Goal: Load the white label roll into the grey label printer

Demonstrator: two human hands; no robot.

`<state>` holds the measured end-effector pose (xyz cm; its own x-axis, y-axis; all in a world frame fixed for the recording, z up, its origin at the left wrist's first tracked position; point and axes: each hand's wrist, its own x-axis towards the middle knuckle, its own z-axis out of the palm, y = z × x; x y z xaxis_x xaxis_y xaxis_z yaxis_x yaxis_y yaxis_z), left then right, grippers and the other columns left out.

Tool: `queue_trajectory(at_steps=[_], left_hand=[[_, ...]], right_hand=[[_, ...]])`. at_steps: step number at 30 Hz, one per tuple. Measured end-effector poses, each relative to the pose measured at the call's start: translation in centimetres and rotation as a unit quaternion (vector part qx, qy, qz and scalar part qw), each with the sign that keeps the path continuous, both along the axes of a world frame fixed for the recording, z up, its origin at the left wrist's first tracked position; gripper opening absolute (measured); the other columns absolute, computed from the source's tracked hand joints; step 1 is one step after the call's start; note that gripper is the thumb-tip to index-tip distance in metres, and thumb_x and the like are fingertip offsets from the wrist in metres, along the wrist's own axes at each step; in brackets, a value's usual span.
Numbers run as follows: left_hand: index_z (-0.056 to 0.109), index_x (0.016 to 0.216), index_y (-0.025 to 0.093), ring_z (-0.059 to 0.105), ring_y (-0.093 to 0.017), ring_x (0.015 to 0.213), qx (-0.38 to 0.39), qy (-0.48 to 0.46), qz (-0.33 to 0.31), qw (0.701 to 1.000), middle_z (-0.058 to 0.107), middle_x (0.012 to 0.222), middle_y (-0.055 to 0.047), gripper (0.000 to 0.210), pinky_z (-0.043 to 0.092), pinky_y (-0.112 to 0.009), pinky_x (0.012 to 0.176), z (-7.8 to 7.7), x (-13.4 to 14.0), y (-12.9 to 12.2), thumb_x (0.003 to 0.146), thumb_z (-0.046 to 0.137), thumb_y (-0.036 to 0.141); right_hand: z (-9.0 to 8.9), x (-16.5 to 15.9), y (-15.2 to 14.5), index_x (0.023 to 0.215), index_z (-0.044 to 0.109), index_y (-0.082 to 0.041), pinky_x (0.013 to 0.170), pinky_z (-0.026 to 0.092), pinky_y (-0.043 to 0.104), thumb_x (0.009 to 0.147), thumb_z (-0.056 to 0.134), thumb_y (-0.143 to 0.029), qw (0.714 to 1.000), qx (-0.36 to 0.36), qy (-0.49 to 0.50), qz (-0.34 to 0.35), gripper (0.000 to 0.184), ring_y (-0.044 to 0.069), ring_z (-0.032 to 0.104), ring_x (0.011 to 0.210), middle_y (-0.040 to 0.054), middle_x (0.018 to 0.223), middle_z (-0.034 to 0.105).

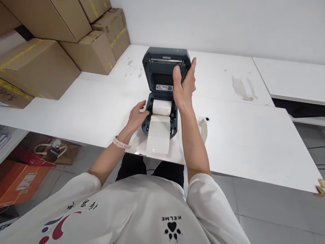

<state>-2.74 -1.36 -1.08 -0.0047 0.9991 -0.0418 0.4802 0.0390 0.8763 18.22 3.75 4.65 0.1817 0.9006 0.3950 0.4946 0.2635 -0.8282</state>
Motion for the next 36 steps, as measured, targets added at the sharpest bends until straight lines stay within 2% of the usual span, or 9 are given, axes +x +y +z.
queue_trajectory(at_steps=[4,9,13,18,21,25,29,32,36], left_hand=[[0.057,0.138,0.019,0.066,-0.03,0.108,-0.033,0.122,-0.025,0.992,0.071,0.116,-0.012,0.057,0.05,-0.043,0.091,0.6,0.0,1.1,0.082,0.055,0.029],[0.06,0.13,0.021,0.067,-0.03,0.104,-0.066,0.174,-0.049,0.981,0.073,0.112,-0.01,0.051,0.049,-0.038,0.079,1.2,0.3,2.1,0.081,0.053,0.029],[0.063,0.121,0.02,0.067,-0.031,0.106,-0.053,0.227,-0.054,0.971,0.074,0.111,-0.011,0.042,0.048,-0.038,0.08,1.1,0.5,2.3,0.08,0.051,0.025],[0.062,0.123,0.023,0.067,-0.029,0.102,-0.051,0.202,-0.043,0.977,0.074,0.108,-0.008,0.044,0.047,-0.036,0.078,0.6,0.6,2.2,0.08,0.051,0.026],[0.062,0.123,0.023,0.067,-0.027,0.1,-0.047,0.185,-0.038,0.981,0.074,0.106,-0.007,0.045,0.046,-0.035,0.075,0.1,0.5,2.3,0.08,0.052,0.027],[0.063,0.123,0.021,0.067,-0.027,0.095,-0.045,0.161,-0.04,0.985,0.073,0.101,-0.008,0.044,0.045,-0.035,0.074,-0.2,0.3,2.4,0.081,0.052,0.028],[0.064,0.124,0.02,0.066,-0.027,0.092,-0.043,0.136,-0.034,0.989,0.072,0.097,-0.008,0.044,0.046,-0.036,0.075,-0.3,0.3,2.3,0.082,0.053,0.027],[0.064,0.125,0.02,0.065,-0.026,0.091,-0.049,0.117,-0.031,0.991,0.071,0.096,-0.008,0.045,0.046,-0.035,0.075,-0.4,0.4,2.3,0.081,0.053,0.027],[0.064,0.126,0.02,0.064,-0.025,0.089,-0.056,0.1,-0.026,0.993,0.071,0.094,-0.007,0.048,0.046,-0.035,0.074,-0.5,0.4,2.3,0.08,0.054,0.026]], right_hand=[[1.2,0.3,2.4,0.162,-0.006,-0.035,0.122,0.009,0.073,0.095,0.029,-0.073,0.996,-0.003,-0.087,-0.025,0.084,0.037,0.01,0.159,0.0063,0.17,0.02],[1.8,-0.5,-1.0,0.16,0.017,-0.032,0.12,0.024,0.068,0.098,0.041,-0.051,0.969,0.079,-0.234,-0.024,0.069,0.037,0.02,0.156,0.0099,0.163,0.034],[1.0,-1.8,-2.2,0.142,0.051,-0.021,0.109,0.044,0.054,0.091,0.055,-0.033,0.922,-0.058,-0.364,0.12,0.052,0.036,0.053,0.134,0.0131,0.144,0.058],[-1.3,-3.5,0.2,0.148,0.046,-0.017,0.105,0.045,0.054,0.075,0.076,-0.038,0.813,-0.217,-0.493,0.22,0.081,0.041,0.06,0.124,0.0192,0.138,0.063],[-1.1,-2.9,0.5,0.15,0.044,-0.019,0.107,0.045,0.053,0.07,0.081,-0.039,0.831,-0.216,-0.446,0.252,0.091,0.04,0.058,0.128,0.0169,0.143,0.06],[2.8,1.1,-1.5,0.151,0.044,-0.029,0.113,0.045,0.048,0.066,0.085,-0.043,0.883,-0.169,-0.264,0.348,0.095,0.034,0.052,0.136,0.0066,0.155,0.05],[6.1,7.2,-2.6,0.143,0.057,-0.027,0.108,0.046,0.046,0.065,0.089,-0.042,0.933,-0.118,-0.139,0.309,0.085,0.033,0.055,0.132,0.0081,0.15,0.055],[4.2,11.6,-0.6,0.141,0.058,-0.023,0.098,0.048,0.044,0.073,0.084,-0.04,0.962,-0.124,-0.068,0.234,0.075,0.029,0.063,0.12,0.011,0.14,0.063],[-2.4,14.5,3.3,0.136,0.058,-0.02,0.097,0.051,0.042,0.055,0.09,-0.032,0.98,-0.143,0.051,0.126,0.088,0.026,0.066,0.111,0.0119,0.123,0.07]])
